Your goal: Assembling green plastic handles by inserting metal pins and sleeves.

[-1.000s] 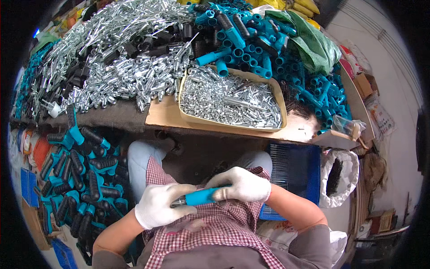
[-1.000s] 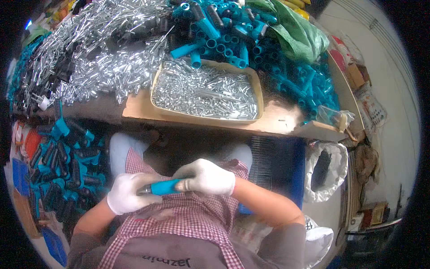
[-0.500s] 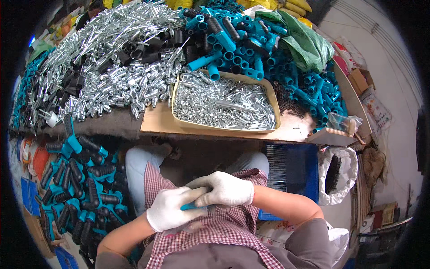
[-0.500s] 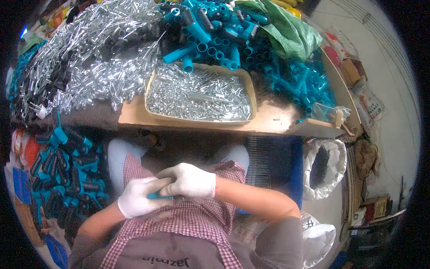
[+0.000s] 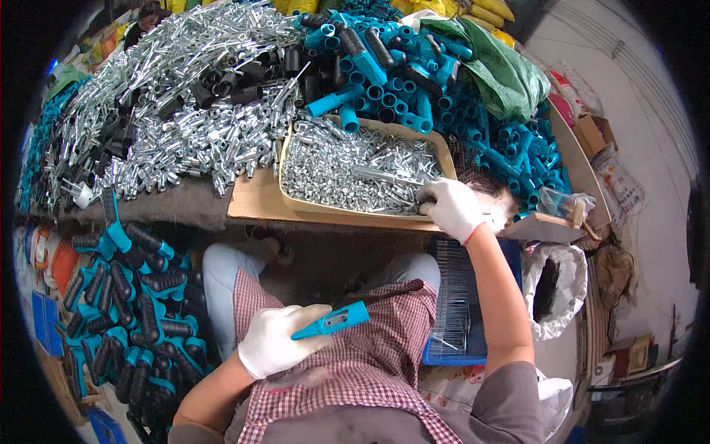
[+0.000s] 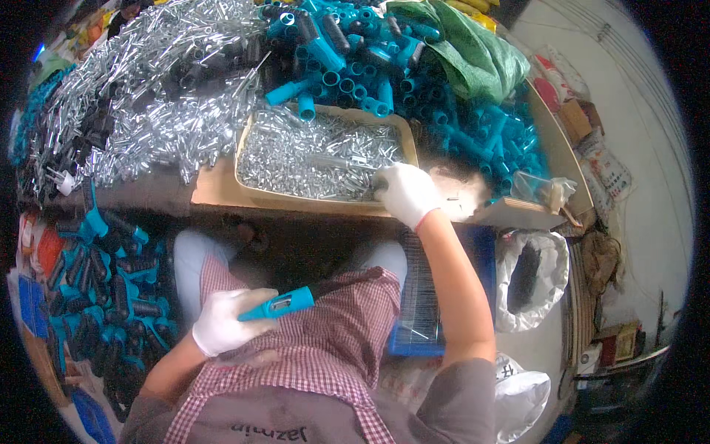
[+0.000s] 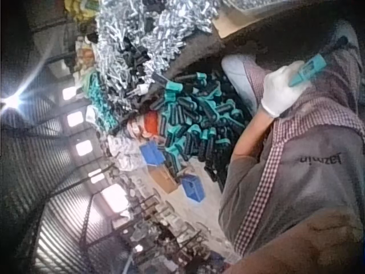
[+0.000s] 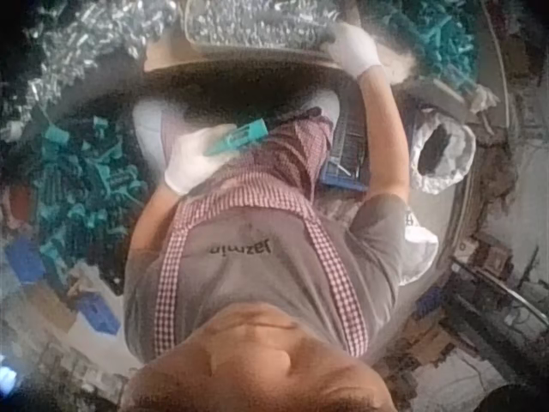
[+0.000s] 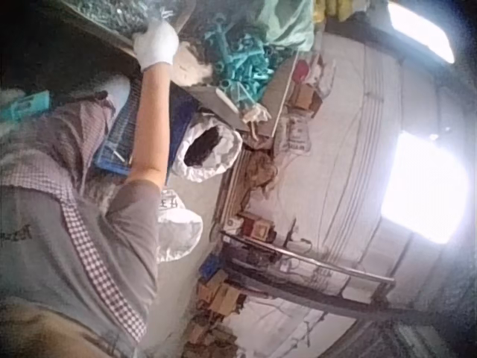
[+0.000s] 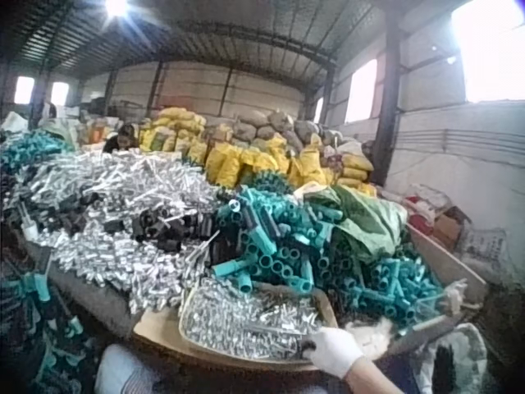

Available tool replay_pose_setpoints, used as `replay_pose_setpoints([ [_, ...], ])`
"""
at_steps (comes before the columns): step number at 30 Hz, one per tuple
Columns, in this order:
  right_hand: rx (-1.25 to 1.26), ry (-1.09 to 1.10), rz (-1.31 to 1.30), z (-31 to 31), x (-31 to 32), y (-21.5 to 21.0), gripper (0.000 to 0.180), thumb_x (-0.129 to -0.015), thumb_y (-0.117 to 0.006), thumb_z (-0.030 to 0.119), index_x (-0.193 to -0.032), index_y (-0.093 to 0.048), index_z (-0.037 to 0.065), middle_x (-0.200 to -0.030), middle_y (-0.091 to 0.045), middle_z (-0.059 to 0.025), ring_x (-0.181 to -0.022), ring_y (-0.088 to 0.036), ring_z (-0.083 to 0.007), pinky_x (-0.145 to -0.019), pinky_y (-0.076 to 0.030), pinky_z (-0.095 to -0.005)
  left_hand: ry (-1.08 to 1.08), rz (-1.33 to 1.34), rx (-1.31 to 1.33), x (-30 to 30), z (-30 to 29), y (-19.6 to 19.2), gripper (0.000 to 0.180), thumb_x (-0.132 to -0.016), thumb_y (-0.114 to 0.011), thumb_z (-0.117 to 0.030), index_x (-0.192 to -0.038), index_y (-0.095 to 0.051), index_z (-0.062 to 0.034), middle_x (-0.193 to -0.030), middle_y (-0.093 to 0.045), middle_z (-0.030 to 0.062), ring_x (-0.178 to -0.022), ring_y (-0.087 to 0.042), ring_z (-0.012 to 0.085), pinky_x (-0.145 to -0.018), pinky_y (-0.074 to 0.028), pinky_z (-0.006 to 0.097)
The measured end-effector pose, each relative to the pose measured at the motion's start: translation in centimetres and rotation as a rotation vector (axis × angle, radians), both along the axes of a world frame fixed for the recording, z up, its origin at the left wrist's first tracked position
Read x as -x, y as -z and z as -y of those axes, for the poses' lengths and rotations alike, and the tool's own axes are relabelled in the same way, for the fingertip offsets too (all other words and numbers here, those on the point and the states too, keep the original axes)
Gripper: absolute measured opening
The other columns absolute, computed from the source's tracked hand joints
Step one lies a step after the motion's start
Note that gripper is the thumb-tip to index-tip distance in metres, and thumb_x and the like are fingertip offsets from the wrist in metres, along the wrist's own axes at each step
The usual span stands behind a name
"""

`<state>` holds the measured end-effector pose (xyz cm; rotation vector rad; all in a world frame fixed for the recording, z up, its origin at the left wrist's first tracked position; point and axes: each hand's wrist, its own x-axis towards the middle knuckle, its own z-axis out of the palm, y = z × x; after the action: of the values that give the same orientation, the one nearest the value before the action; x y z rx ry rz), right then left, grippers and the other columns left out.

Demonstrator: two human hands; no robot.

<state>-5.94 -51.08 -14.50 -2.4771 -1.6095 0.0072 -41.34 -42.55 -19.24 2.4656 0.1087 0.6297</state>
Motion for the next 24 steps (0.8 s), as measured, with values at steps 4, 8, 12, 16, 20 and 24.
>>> replay_pose_setpoints([
  [4,0.083,-0.07,0.004,-0.7,-0.6,0.0,0.02,-0.076,-0.069,0.022,-0.093,-0.074,0.011,-0.096,-0.068,-0.0172,-0.092,-0.065,-0.0348,-0.085,-0.051,-0.0431,-0.011,-0.027,0.024,0.2,0.2,-0.3,0.039,-0.073,-0.079,-0.03,-0.104,-0.07,-0.0082,-0.091,-0.07,0.0091,-0.07,-0.068,0.0257,-0.058,-0.055,0.036],
  [8,-0.034,-0.027,-0.09,-0.1,-1.1,0.7,0.021,-0.077,-0.069,0.022,-0.092,-0.072,0.008,-0.095,-0.067,-0.0181,-0.093,-0.064,-0.0363,-0.084,-0.05,-0.0428,-0.107,-0.064,0.187,0.7,-0.1,-0.1,0.041,-0.073,-0.08,-0.029,-0.106,-0.069,-0.007,-0.084,-0.069,0.0118,-0.072,-0.069,0.0296,-0.061,-0.055,0.037],
  [12,-0.199,-0.017,-0.062,0.0,-0.9,1.9,0.017,-0.08,-0.067,0.02,-0.091,-0.069,0.006,-0.096,-0.067,-0.0183,-0.092,-0.064,-0.0375,-0.083,-0.051,-0.0429,-0.19,-0.116,0.231,1.3,-0.4,-0.5,0.045,-0.072,-0.08,-0.031,-0.11,-0.068,-0.0077,-0.082,-0.069,0.0147,-0.073,-0.069,0.0332,-0.064,-0.055,0.04],
  [16,-0.124,-0.04,0.092,-0.7,-1.3,1.7,0.014,-0.08,-0.065,0.018,-0.088,-0.07,0.008,-0.092,-0.066,-0.0162,-0.089,-0.064,-0.0355,-0.082,-0.052,-0.0428,-0.208,-0.227,0.259,1.3,-0.5,-1.1,0.047,-0.069,-0.084,-0.021,-0.108,-0.069,-0.0022,-0.094,-0.07,0.0182,-0.084,-0.071,0.0335,-0.074,-0.056,0.037],
  [20,-0.226,-0.045,0.174,-0.8,0.1,1.1,0.011,-0.079,-0.066,0.014,-0.085,-0.069,0.006,-0.09,-0.066,-0.016,-0.088,-0.065,-0.0342,-0.08,-0.051,-0.0413,-0.196,-0.144,0.165,1.6,-0.7,-1.3,0.046,-0.071,-0.081,-0.029,-0.108,-0.069,-0.0049,-0.088,-0.07,0.0157,-0.079,-0.07,0.0324,-0.068,-0.055,0.039],
  [24,-0.496,-0.045,-0.406,-0.2,6.8,0.2,0.017,-0.079,-0.066,0.016,-0.09,-0.067,0.004,-0.086,-0.067,-0.0179,-0.083,-0.067,-0.0317,-0.077,-0.052,-0.0403,-0.235,-0.222,0.133,2.1,-1.0,-0.8,0.045,-0.068,-0.083,-0.025,-0.106,-0.069,-0.0044,-0.09,-0.07,0.0168,-0.082,-0.07,0.0334,-0.07,-0.055,0.039],
])
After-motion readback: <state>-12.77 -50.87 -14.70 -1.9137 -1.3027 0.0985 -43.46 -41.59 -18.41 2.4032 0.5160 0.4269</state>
